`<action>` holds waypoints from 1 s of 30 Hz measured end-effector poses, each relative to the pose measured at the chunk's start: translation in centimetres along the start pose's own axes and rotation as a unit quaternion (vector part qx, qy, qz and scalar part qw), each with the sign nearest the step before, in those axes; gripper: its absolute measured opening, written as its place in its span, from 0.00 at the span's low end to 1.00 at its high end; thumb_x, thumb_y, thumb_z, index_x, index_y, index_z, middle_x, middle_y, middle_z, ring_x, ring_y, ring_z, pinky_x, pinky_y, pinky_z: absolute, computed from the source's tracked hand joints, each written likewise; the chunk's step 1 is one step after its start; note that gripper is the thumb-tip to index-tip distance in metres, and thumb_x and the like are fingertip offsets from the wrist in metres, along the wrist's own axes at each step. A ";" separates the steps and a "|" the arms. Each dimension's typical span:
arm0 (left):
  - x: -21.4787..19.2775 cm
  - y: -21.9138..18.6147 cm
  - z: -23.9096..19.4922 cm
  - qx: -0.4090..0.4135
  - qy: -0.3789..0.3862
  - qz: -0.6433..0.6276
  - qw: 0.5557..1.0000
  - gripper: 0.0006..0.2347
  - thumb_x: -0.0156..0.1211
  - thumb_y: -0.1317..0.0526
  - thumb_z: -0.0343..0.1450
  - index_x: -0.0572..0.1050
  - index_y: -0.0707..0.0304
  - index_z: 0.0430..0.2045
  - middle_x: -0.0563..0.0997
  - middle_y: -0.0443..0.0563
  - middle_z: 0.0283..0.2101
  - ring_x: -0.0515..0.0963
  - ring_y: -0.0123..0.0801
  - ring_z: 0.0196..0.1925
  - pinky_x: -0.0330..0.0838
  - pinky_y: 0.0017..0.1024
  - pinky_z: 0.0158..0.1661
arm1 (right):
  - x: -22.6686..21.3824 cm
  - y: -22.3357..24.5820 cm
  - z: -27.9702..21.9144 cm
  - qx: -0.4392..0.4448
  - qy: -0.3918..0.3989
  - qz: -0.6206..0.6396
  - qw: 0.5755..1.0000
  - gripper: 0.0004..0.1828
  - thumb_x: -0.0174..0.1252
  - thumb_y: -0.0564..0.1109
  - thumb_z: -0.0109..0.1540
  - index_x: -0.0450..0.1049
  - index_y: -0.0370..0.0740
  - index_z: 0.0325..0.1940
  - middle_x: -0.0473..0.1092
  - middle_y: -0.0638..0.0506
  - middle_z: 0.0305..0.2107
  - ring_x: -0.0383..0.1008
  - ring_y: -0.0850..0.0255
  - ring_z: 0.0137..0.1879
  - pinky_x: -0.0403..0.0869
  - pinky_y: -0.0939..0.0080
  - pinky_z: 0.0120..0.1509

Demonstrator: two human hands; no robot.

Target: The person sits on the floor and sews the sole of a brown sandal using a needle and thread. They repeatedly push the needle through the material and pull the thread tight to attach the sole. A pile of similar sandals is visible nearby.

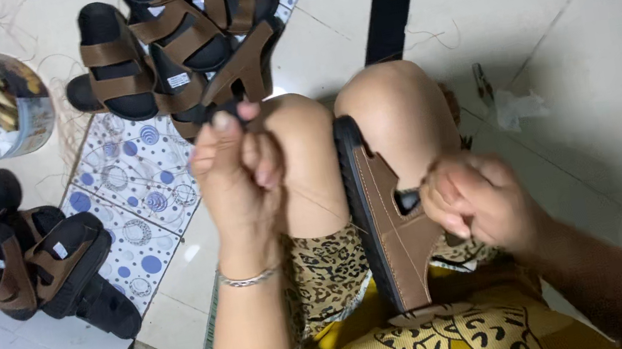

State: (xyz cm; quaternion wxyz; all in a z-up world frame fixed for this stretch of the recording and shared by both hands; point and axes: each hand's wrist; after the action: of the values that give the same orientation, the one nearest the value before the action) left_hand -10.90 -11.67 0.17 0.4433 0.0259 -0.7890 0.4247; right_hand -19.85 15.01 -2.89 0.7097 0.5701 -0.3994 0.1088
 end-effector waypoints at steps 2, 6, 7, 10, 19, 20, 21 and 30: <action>-2.4 -0.5 0.6 0.017 -0.071 0.038 0.997 0.12 0.49 0.64 0.78 0.77 0.79 0.33 0.53 0.40 0.09 0.56 0.22 0.06 0.56 0.22 0.05 | -1.0 0.9 -0.3 0.038 -0.129 -0.025 0.991 0.26 0.41 0.44 0.73 0.63 0.38 0.20 0.52 0.57 0.10 0.58 0.68 0.09 0.61 0.71 0.13; -9.1 -4.7 1.1 -0.091 -0.130 0.255 0.954 0.13 0.54 0.58 0.77 0.78 0.69 0.30 0.70 0.52 0.16 0.73 0.34 0.21 0.78 0.36 0.20 | -4.1 5.2 0.0 0.128 -0.187 -0.301 0.926 0.04 0.50 0.42 0.67 0.64 0.41 0.40 0.70 0.48 0.30 0.71 0.60 0.25 0.67 0.63 0.21; -10.7 -6.2 1.3 -0.128 -0.180 0.442 0.869 0.11 0.55 0.56 0.78 0.81 0.63 0.34 0.78 0.47 0.25 0.79 0.26 0.32 0.80 0.27 0.29 | -5.7 6.4 0.2 0.209 -0.311 -0.448 0.812 0.28 0.55 0.40 0.65 0.59 0.39 0.69 0.73 0.45 0.51 0.76 0.58 0.36 0.66 0.63 0.23; -14.8 -7.6 -1.7 0.141 -0.117 0.912 0.366 0.13 0.62 0.54 0.77 0.79 0.68 0.41 0.72 0.65 0.52 0.75 0.60 0.46 0.74 0.54 0.28 | -4.8 9.5 -1.6 0.182 -0.229 -0.605 0.741 0.42 0.53 0.29 0.64 0.45 0.38 0.80 0.63 0.36 0.64 0.72 0.47 0.60 0.72 0.46 0.54; 1.0 -2.7 -10.4 0.089 0.217 0.561 0.794 0.23 0.57 0.48 0.73 0.72 0.71 0.52 0.74 0.65 0.61 0.75 0.51 0.65 0.68 0.45 0.68 | 1.7 7.7 -2.0 0.228 0.002 -0.689 0.688 0.45 0.64 0.46 0.58 0.54 0.48 0.77 0.73 0.50 0.40 0.76 0.56 0.44 0.75 0.53 0.47; 0.8 -2.6 -10.5 0.089 0.216 0.560 0.795 0.23 0.57 0.48 0.73 0.72 0.71 0.52 0.74 0.65 0.61 0.75 0.51 0.65 0.68 0.45 0.68 | 2.3 7.9 -2.0 0.229 0.002 -0.690 0.687 0.45 0.64 0.46 0.58 0.54 0.48 0.77 0.73 0.50 0.40 0.76 0.56 0.44 0.75 0.53 0.47; 0.6 -2.5 -10.6 0.022 0.278 0.583 0.763 0.30 0.56 0.46 0.72 0.60 0.71 0.62 0.62 0.67 0.69 0.62 0.52 0.73 0.57 0.44 0.71 | 2.9 8.2 -2.0 0.182 0.054 -0.673 0.715 0.40 0.62 0.42 0.59 0.58 0.43 0.75 0.71 0.47 0.44 0.75 0.56 0.47 0.76 0.58 0.50; -0.2 -1.4 -10.0 -0.114 0.348 0.632 0.683 0.40 0.63 0.45 0.67 0.50 0.64 0.71 0.46 0.58 0.79 0.88 0.36 0.37 0.74 0.36 0.53 | 4.4 7.6 -0.9 0.198 0.141 -0.713 0.658 0.28 0.52 0.47 0.65 0.69 0.65 0.71 0.70 0.58 0.40 0.75 0.62 0.32 0.73 0.61 0.34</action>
State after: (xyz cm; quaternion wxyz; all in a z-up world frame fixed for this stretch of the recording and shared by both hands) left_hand -3.38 -5.70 3.43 0.3116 -0.6793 -0.4495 0.4893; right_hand -21.20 16.96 5.61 0.4876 0.7849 0.2651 -0.2754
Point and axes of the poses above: each hand's wrist, its own z-axis towards the middle knuckle, its own x-axis out of the palm, y = z × x
